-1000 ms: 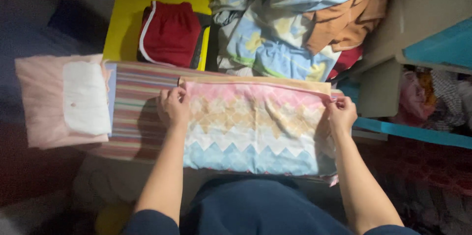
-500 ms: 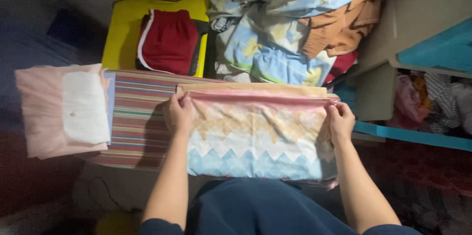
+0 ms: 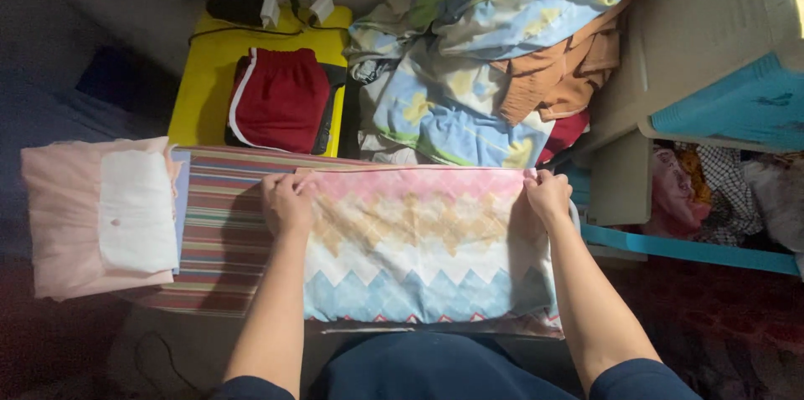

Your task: The recorder is folding several items of laundry on an ironing board, including a dress, a patterned top, and a pillowcase.

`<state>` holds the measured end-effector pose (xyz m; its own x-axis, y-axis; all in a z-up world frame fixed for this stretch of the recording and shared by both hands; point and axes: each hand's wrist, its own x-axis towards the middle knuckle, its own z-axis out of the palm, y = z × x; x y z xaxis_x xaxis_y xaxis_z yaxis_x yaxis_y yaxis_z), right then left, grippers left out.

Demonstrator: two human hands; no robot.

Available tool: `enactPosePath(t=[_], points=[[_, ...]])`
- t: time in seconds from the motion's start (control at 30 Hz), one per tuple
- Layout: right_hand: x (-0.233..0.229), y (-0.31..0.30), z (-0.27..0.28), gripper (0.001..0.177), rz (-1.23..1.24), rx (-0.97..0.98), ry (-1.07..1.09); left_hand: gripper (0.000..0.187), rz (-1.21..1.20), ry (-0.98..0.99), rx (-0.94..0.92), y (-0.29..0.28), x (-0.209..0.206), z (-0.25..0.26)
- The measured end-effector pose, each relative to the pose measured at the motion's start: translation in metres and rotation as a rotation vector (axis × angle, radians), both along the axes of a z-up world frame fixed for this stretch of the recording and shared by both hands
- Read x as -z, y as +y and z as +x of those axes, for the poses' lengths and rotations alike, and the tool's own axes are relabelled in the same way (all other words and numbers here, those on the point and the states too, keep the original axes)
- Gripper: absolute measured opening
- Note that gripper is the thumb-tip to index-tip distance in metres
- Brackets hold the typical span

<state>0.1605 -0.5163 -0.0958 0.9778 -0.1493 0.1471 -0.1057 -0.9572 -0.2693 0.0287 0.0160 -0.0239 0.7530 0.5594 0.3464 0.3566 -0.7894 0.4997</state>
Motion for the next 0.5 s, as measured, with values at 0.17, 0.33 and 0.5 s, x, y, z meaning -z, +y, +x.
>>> enactPosePath(t=[0.17,0.33,0.5], points=[[-0.044,0.019,-0.020,0.025,0.594,0.165,0.151,0.024,-0.564,0.243,0.033,0.000,-0.002,0.004],[-0.007,-0.039,-0.011,0.017,1.136,0.037,0.159,0.020,-1.239,0.062,0.042,0.020,-0.029,-0.007],[-0.130,-0.026,0.000,0.012,1.311,0.050,0.083,0.020,-1.136,-0.107,0.273,0.049,-0.092,0.017]])
